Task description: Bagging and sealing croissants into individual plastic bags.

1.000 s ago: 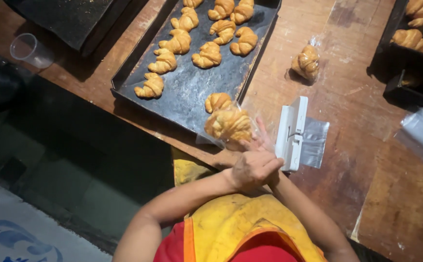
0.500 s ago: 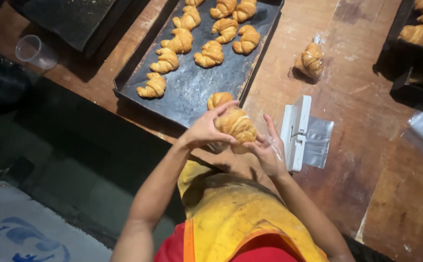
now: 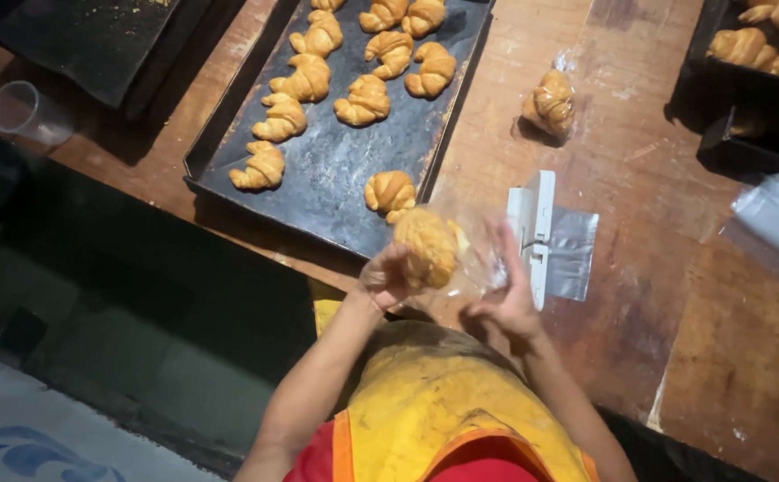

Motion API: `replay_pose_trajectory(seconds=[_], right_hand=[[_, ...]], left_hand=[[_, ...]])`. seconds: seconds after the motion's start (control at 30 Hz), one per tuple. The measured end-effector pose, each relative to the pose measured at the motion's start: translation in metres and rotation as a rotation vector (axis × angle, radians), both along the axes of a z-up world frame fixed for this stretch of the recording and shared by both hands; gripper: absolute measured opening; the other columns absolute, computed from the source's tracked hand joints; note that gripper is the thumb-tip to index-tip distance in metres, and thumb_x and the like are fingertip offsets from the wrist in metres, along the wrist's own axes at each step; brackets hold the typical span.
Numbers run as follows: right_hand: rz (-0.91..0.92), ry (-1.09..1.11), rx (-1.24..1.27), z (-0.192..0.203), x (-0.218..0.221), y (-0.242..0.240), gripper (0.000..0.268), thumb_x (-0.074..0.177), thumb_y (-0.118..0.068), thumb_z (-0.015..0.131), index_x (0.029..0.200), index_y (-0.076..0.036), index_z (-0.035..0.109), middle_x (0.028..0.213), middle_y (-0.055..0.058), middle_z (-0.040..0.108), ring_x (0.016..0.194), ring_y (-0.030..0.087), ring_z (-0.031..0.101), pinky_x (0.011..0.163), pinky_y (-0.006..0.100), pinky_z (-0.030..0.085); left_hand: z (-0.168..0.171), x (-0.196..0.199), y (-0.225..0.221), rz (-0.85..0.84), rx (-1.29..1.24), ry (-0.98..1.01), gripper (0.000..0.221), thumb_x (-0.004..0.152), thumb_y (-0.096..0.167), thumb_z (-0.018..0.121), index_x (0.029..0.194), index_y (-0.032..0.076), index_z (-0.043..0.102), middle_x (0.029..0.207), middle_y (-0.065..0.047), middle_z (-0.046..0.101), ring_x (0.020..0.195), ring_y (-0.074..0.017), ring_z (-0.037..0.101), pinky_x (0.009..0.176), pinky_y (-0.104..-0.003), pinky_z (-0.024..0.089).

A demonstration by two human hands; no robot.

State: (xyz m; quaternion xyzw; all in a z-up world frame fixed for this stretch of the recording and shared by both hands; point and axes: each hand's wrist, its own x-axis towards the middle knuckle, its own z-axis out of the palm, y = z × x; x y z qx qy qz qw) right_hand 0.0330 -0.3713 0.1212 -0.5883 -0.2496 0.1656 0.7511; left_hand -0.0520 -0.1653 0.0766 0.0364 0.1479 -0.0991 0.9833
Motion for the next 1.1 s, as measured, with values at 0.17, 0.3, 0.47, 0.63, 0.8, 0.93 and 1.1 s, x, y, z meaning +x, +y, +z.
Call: replay_pose_trajectory(seconds=[0.17,0.3,0.47,0.63,0.8,0.93,1.1], right_hand=[[-0.012,0.04,0.075,-0.02,-0.001,0.021,0.044,0.088,-0.012,0.086,0.124,-0.009,0.061,0.12,-0.001,0.069,0.118,0.014,0.064,0.125,0.04,0.041],[0.034,-0.081,0.09,-0.021,0.004,0.025,0.01,0.097,-0.014,0.075,0.095,-0.004,0.075,0.094,0.003,0.075,0.094,0.016,0.067,0.089,0.032,0.055],[0.073,-0.28,0.077,-0.03,0.0,0.03,0.014,0.09,-0.013,0.083,0.094,-0.005,0.074,0.092,0.001,0.067,0.088,0.015,0.06,0.078,0.029,0.047],[0.095,-0.121,0.341,0.005,0.001,0.044,0.037,0.083,-0.022,0.092,0.11,-0.01,0.07,0.101,-0.007,0.06,0.093,0.009,0.054,0.085,0.024,0.045],[0.295,0.114,-0.05,-0.064,-0.009,0.042,0.049,0.086,-0.015,0.084,0.128,-0.009,0.06,0.117,0.0,0.064,0.11,0.012,0.061,0.095,0.028,0.052],[0.199,-0.257,-0.475,-0.044,-0.013,0.042,0.03,0.086,-0.014,0.073,0.115,-0.006,0.069,0.103,0.001,0.071,0.094,0.012,0.07,0.08,0.025,0.058],[0.135,-0.198,-0.41,-0.023,-0.024,0.042,0.022,0.094,-0.024,0.077,0.089,-0.003,0.076,0.076,0.008,0.068,0.068,0.019,0.065,0.061,0.029,0.048]], left_hand=[[-0.042,-0.014,-0.016,-0.059,0.216,-0.144,0.08,0.085,0.017,0.087,0.152,0.004,0.045,0.134,-0.014,0.06,0.12,-0.0282,0.061,0.098,-0.049,0.054],[0.015,-0.017,-0.006,0.146,0.878,-0.287,0.099,0.074,0.018,0.089,0.155,0.01,0.033,0.143,-0.007,0.053,0.131,-0.0222,0.056,0.11,-0.04,0.046],[0.064,-0.021,0.0,0.291,1.673,-0.537,0.065,0.082,0.02,0.081,0.141,0.005,0.056,0.14,-0.014,0.058,0.131,-0.026,0.055,0.11,-0.037,0.046],[0.097,-0.004,0.013,0.181,1.902,-0.472,0.016,0.089,0.02,0.079,0.099,0.008,0.079,0.103,-0.006,0.072,0.101,-0.0217,0.068,0.089,-0.034,0.055],[0.099,0.018,0.014,-0.022,1.905,-0.839,0.011,0.081,0.009,0.078,0.093,0.009,0.078,0.098,-0.004,0.069,0.091,-0.0177,0.07,0.078,-0.029,0.057],[0.119,0.011,0.009,0.231,1.833,-0.661,0.02,0.081,0.008,0.087,0.099,0.006,0.078,0.099,-0.002,0.067,0.092,-0.0141,0.069,0.082,-0.028,0.057],[-0.009,-0.02,-0.009,-0.32,1.165,-0.391,0.123,0.062,0.016,0.101,0.163,0.018,0.03,0.085,0.001,0.057,0.083,-0.01,0.056,0.085,-0.026,0.051]])
